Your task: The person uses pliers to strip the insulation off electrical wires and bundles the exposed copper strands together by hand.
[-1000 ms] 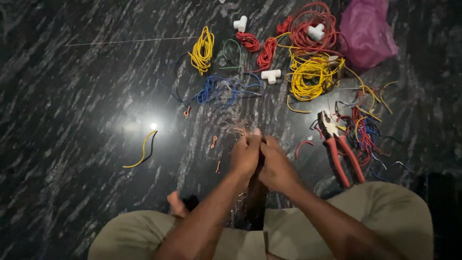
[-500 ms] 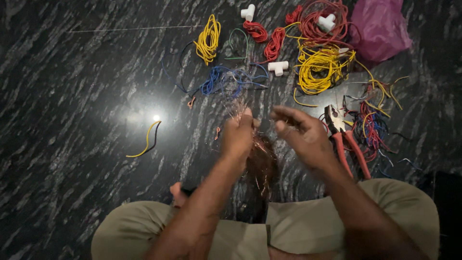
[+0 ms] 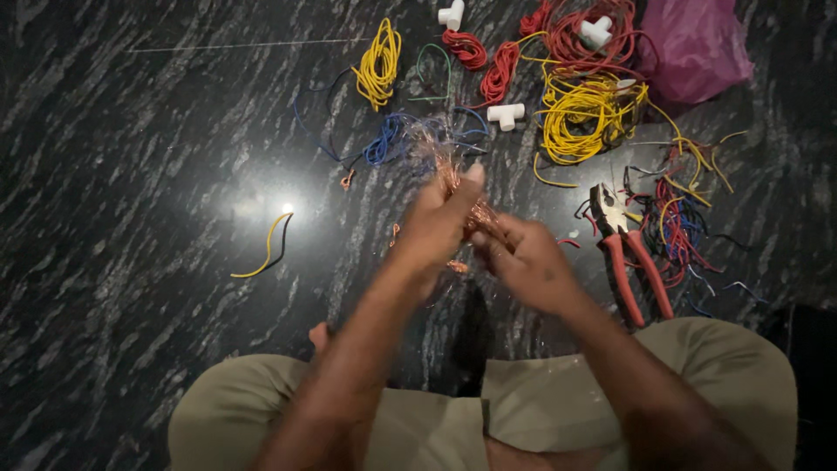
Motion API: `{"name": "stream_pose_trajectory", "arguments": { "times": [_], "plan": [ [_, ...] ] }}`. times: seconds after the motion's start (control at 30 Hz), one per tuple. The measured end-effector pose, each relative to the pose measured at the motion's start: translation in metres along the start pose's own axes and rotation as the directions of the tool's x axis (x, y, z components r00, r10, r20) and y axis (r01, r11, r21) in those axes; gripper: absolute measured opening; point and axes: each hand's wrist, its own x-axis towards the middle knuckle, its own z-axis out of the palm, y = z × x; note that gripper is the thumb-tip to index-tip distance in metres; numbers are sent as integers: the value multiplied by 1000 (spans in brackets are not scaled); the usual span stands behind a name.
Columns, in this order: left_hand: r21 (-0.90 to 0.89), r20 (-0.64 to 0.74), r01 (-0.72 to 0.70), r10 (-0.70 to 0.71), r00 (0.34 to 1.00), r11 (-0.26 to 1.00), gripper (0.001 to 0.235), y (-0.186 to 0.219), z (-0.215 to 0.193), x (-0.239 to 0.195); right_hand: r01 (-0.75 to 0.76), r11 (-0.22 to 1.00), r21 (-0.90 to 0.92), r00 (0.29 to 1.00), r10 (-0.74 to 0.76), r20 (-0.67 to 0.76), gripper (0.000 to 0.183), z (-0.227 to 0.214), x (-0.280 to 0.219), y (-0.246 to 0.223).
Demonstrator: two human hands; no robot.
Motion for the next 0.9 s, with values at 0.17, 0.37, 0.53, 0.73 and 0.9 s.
{"name": "stream_pose_trajectory", "arguments": {
  "times": [0.17,0.37,0.53,0.73,0.9],
  "plan": [
    [171,13,159,-164,986,972,58,47,-29,-5,-36,975,221,992,9,124,27,-19,-1,-3],
    [153,-106,-47,64,992,987,58,64,-62,-1,-73,915,396,994,32,108,24,-43,1,-7],
    [491,-328,-71,259,908,869,57,74,-79,-3,-37,925,379,999,19,50,25,-62,-6,-16],
    [782,-102,-464,820,563,416,66,81,-54,-27,-28,997,69,995,21,97,24,-67,-9,-14],
    [671,391,-701,689,611,241,81,51,-3,-30,276,931,-237,956,-240,170,20,-60,-12,-15]
  ]
}}
